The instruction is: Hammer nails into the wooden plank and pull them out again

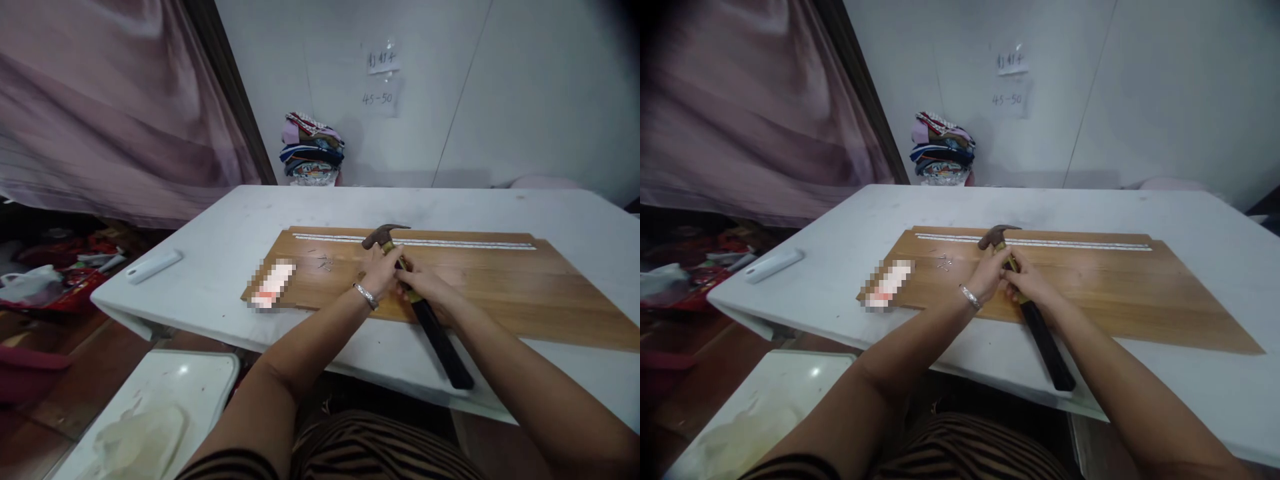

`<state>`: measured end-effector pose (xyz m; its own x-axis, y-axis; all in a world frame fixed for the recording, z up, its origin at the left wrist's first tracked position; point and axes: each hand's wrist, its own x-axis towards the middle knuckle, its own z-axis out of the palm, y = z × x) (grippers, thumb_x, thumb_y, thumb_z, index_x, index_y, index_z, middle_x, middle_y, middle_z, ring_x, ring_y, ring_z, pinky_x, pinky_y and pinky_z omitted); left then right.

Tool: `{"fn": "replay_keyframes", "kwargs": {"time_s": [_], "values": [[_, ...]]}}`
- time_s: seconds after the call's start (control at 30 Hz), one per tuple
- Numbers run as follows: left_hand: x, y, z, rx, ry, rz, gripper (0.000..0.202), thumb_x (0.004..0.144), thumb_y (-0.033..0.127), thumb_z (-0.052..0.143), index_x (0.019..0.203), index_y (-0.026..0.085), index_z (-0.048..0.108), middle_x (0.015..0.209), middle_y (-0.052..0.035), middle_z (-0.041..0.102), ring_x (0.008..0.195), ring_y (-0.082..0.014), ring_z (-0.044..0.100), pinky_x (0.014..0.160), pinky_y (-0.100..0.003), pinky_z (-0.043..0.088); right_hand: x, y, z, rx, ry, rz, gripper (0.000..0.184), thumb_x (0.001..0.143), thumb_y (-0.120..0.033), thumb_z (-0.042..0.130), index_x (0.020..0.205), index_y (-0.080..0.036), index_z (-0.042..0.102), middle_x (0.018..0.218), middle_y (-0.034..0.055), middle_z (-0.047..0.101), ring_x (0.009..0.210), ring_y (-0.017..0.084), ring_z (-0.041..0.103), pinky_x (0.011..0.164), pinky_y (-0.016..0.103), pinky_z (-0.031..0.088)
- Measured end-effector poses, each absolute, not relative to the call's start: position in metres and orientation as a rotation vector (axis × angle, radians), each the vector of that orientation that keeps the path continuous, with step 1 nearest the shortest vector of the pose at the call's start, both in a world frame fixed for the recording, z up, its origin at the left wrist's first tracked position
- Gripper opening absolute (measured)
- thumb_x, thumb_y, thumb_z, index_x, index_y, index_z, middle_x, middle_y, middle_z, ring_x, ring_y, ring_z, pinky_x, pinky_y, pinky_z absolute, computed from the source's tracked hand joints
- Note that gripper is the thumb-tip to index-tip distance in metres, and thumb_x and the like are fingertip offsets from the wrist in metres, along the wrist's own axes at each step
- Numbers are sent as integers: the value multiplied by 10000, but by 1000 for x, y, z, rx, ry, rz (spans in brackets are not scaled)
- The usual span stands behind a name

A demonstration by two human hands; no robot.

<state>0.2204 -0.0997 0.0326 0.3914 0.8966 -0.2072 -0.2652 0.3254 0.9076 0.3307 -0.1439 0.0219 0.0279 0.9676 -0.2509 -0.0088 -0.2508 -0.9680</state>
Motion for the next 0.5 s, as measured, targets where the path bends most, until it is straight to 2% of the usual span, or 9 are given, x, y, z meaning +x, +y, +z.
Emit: {"fn": "replay_keyframes", "kwargs": {"time_s": [0.1,0.2,0.27,0.37,0.5], "values": [[214,-96,31,1053,759,837,303,899,285,738,1128,200,559,829,23,640,675,-109,636,640,-224,531,336,-141,21,-1450,-1120,1327,654,827,-378,758,1430,-252,538,504,-94,540,379,125,497,361,204,403],[193,-82,31,1251,821,695,259,916,239,691,1165,190,642,869,-9,711,730,-126,656,691,-242,536,345,-140,23,-1429,-1142,1240,651,813,-398,744,1421,-272,549,662,-55,655,403,107,506,353,210,405],[169,-66,28,1463,1036,644,160,907,251,699,1048,178,722,900,-44,751,818,-165,685,738,-261,537,354,-139,25,-1425,-1150,1187,695,795,-389,751,1449,-299,535,821,-25,723,420,87,500,350,208,393],[125,-39,18,1826,1453,643,102,911,236,664,912,197,758,1041,-85,790,1003,-231,703,873,-299,534,371,-136,23,-1451,-1146,1146,721,783,-399,746,1462,-309,523,810,-35,699,428,92,495,351,216,393],[86,-15,4,2026,1831,441,202,942,284,618,1038,190,769,1174,-139,776,1134,-283,692,951,-346,516,387,-131,12,-1474,-1109,1120,671,743,-408,753,1368,-288,543,740,-64,639,408,91,470,345,222,384]]}}
